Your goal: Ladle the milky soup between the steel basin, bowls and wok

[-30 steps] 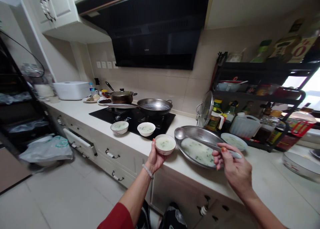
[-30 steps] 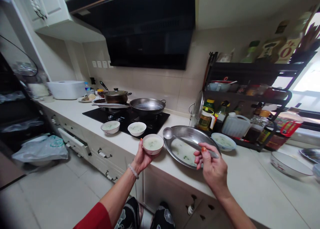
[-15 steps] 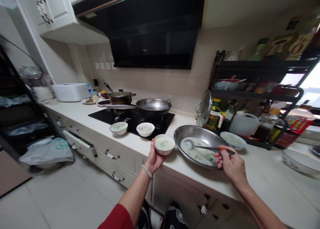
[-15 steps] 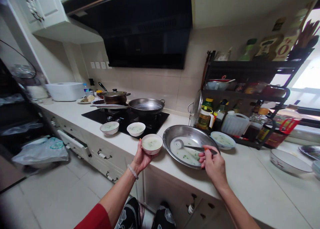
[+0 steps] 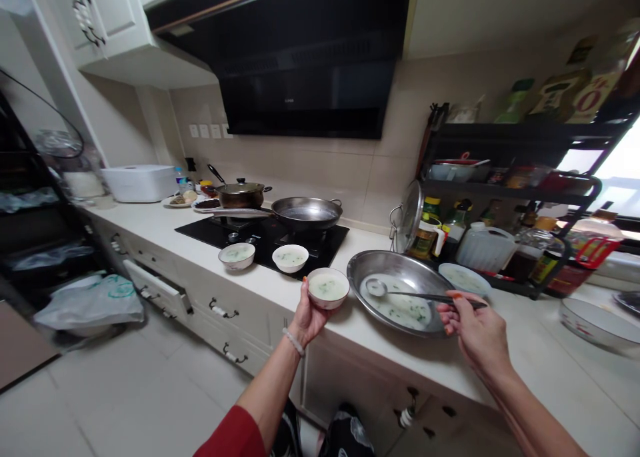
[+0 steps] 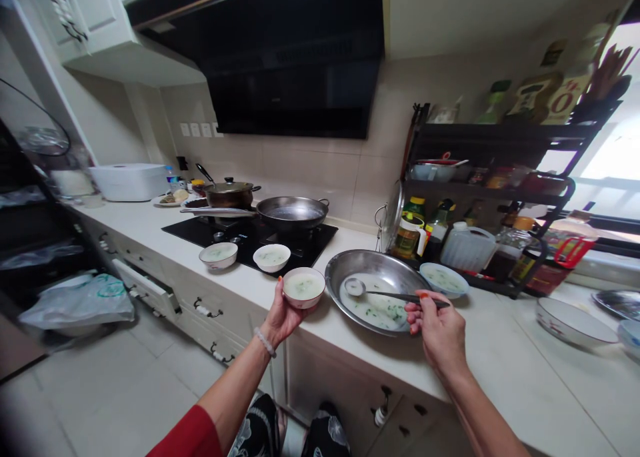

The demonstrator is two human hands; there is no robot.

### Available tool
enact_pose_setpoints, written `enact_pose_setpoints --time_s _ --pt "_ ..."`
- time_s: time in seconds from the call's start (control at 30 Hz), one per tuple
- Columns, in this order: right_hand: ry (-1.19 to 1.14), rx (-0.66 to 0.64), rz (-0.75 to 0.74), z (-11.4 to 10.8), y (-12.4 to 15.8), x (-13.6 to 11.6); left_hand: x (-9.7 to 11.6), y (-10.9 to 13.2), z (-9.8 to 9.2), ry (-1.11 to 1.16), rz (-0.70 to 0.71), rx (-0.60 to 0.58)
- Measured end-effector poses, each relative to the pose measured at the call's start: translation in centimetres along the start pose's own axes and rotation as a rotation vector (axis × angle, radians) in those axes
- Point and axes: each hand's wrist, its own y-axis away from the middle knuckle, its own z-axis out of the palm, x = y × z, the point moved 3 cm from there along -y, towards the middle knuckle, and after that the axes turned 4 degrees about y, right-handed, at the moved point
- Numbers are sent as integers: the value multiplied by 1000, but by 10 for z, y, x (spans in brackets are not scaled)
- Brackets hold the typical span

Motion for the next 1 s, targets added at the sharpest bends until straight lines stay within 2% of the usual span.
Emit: enact_pose_setpoints --time_s 0.37,0.7,0.83,1.0 --pt "-25 4 -36 3 0 -17 0 0 0 1 5 -12" --pt "-60 -143 -130 38 23 -49 -1 0 1 20 5 -5" --pt "24 -290 -263 52 43 -49 -1 -1 0 37 3 -27" --pt "145 -464 -545 54 64 -43 -2 -2 -1 59 2 -50"
